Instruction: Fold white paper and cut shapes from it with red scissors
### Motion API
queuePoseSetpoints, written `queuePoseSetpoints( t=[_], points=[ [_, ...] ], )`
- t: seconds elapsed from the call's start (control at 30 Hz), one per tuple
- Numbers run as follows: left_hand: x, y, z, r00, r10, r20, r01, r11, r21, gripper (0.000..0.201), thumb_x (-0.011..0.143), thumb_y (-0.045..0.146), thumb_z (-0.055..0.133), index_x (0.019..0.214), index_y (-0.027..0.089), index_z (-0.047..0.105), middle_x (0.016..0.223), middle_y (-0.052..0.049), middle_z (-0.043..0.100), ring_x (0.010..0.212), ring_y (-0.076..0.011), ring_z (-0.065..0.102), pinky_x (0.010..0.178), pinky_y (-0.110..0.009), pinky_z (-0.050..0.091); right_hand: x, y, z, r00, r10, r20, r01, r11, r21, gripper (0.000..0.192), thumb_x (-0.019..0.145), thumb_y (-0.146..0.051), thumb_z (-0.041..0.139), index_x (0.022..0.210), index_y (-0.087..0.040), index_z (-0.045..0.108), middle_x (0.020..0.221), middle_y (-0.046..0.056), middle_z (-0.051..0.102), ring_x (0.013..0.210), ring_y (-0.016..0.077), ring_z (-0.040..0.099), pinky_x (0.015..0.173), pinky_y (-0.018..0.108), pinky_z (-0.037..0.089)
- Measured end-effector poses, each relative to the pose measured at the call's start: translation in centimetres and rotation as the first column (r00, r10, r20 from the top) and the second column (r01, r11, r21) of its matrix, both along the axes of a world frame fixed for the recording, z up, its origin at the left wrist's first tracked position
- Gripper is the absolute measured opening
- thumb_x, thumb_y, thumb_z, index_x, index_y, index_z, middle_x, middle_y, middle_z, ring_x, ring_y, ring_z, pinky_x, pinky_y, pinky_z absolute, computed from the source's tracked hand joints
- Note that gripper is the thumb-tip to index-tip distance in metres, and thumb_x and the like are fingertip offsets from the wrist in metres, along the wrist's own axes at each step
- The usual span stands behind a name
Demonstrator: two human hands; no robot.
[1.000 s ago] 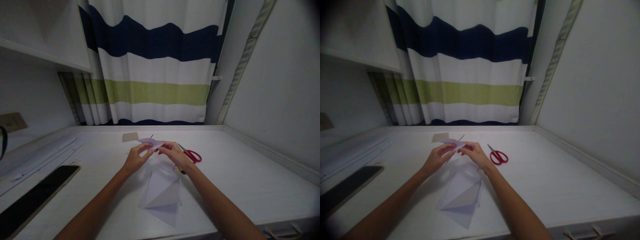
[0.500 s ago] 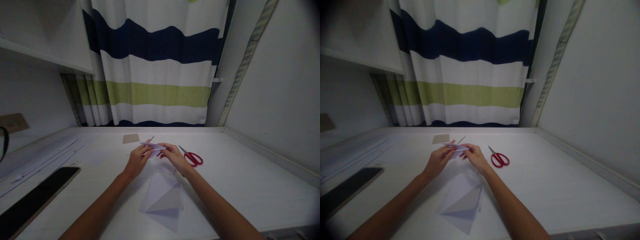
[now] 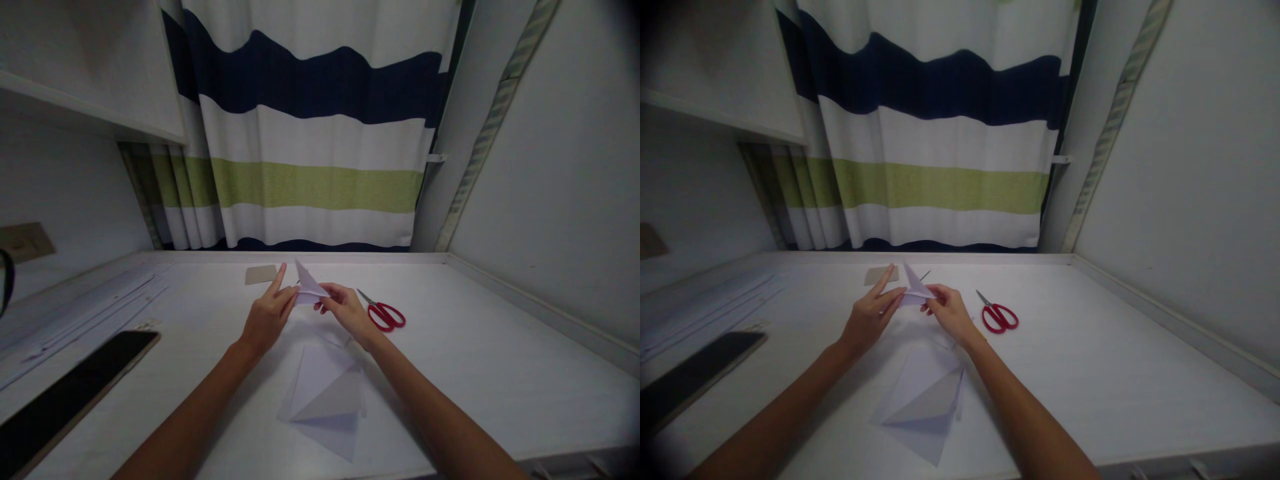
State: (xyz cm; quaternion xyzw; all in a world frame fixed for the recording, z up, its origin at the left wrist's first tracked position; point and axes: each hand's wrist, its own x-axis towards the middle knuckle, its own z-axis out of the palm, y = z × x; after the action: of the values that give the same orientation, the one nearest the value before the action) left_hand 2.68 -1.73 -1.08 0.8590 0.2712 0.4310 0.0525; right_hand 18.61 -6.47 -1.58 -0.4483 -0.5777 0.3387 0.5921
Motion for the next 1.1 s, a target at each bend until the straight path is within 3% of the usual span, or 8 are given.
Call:
queuePoseSetpoints(
  t=[0.2,0.33,0.5,0.57,0.67,0.77,0.9,1.1],
  points=[
    [0.2,-0.6,0.8,0.965,-0.063,0.253,0.105,0.982,-0.156,0.024,0.076,0.028,0.044,0.090,0.019,0.061,0.129,-0.006,0.035,0.092,-0.0187,0.054,0.064,-0.025,0.048,0.4,0.2,-0.2,0.999,-0.042,0.010,0.042,0.996,-0.080,0.011,0.067,-0.016,0.049,0.070,-0.012,0.058,0.057,0.000,0.056,0.052,0.0087,0.051,0.054,0.023,0.040],
    [0.3,0.2,0.8,0.869,0.008,0.495,0.182,0.924,-0.335,0.021,0.071,0.029,0.050,0.081,0.016,0.063,0.108,-0.006,0.056,0.091,-0.0185,0.054,0.071,-0.026,0.046,0.3,-0.2,0.0,0.999,-0.022,-0.036,0.017,0.989,-0.148,0.014,0.069,-0.023,0.049,0.065,-0.011,0.055,0.056,0.002,0.056,0.051,0.0090,0.051,0.053,0.023,0.040],
    [0.5,1.3,0.4,0.703,0.200,0.683,0.393,0.691,-0.607,0.024,0.063,0.031,0.058,0.077,0.012,0.060,0.069,-0.002,0.062,0.064,-0.0139,0.057,0.055,-0.023,0.044,0.1,-0.7,0.1,0.994,0.107,-0.006,-0.107,0.978,-0.179,0.016,0.068,-0.027,0.053,0.064,-0.011,0.055,0.055,0.001,0.056,0.049,0.0074,0.049,0.052,0.021,0.037],
    [0.6,1.2,0.6,0.656,0.207,0.726,0.500,0.602,-0.623,0.022,0.062,0.029,0.059,0.076,0.012,0.058,0.064,0.000,0.060,0.058,-0.0115,0.055,0.051,-0.021,0.043,0.1,-0.7,0.0,0.988,0.153,0.026,-0.145,0.972,-0.186,0.016,0.068,-0.027,0.054,0.066,-0.011,0.056,0.055,0.000,0.055,0.049,0.0075,0.049,0.052,0.021,0.037],
    [0.6,0.8,1.1,0.600,0.247,0.761,0.568,0.538,-0.623,0.021,0.060,0.027,0.059,0.075,0.014,0.054,0.058,0.003,0.056,0.052,-0.0088,0.053,0.046,-0.017,0.041,0.1,-0.7,-0.2,0.979,0.191,0.067,-0.176,0.967,-0.186,0.016,0.067,-0.027,0.054,0.068,-0.011,0.056,0.056,0.000,0.055,0.051,0.0081,0.049,0.053,0.021,0.038],
    [0.6,0.7,1.2,0.598,0.291,0.747,0.551,0.528,-0.646,0.022,0.058,0.025,0.060,0.075,0.016,0.049,0.055,0.005,0.053,0.047,-0.0083,0.052,0.042,-0.016,0.039,0.1,-0.4,-0.6,0.971,0.209,0.114,-0.186,0.965,-0.184,0.017,0.068,-0.028,0.054,0.068,-0.011,0.056,0.058,0.001,0.056,0.052,0.0084,0.049,0.053,0.021,0.038],
    [0.7,1.0,0.6,0.663,0.257,0.703,0.477,0.578,-0.662,0.025,0.059,0.027,0.059,0.078,0.018,0.045,0.053,0.005,0.051,0.044,-0.0096,0.051,0.038,-0.017,0.037,0.2,0.0,-1.1,0.985,0.128,0.113,-0.107,0.979,-0.174,0.020,0.067,-0.031,0.055,0.074,-0.012,0.056,0.065,0.002,0.057,0.052,0.0087,0.049,0.052,0.022,0.039],
    [0.9,0.5,0.3,0.729,0.085,0.679,0.499,0.611,-0.614,0.029,0.063,0.028,0.057,0.086,0.021,0.039,0.059,0.005,0.054,0.044,-0.0094,0.052,0.040,-0.017,0.037,0.1,-0.3,-0.6,0.981,0.091,-0.169,-0.118,0.981,-0.155,0.023,0.068,-0.033,0.055,0.077,-0.012,0.058,0.072,0.004,0.060,0.061,0.0112,0.053,0.063,0.026,0.041]
  ],
)
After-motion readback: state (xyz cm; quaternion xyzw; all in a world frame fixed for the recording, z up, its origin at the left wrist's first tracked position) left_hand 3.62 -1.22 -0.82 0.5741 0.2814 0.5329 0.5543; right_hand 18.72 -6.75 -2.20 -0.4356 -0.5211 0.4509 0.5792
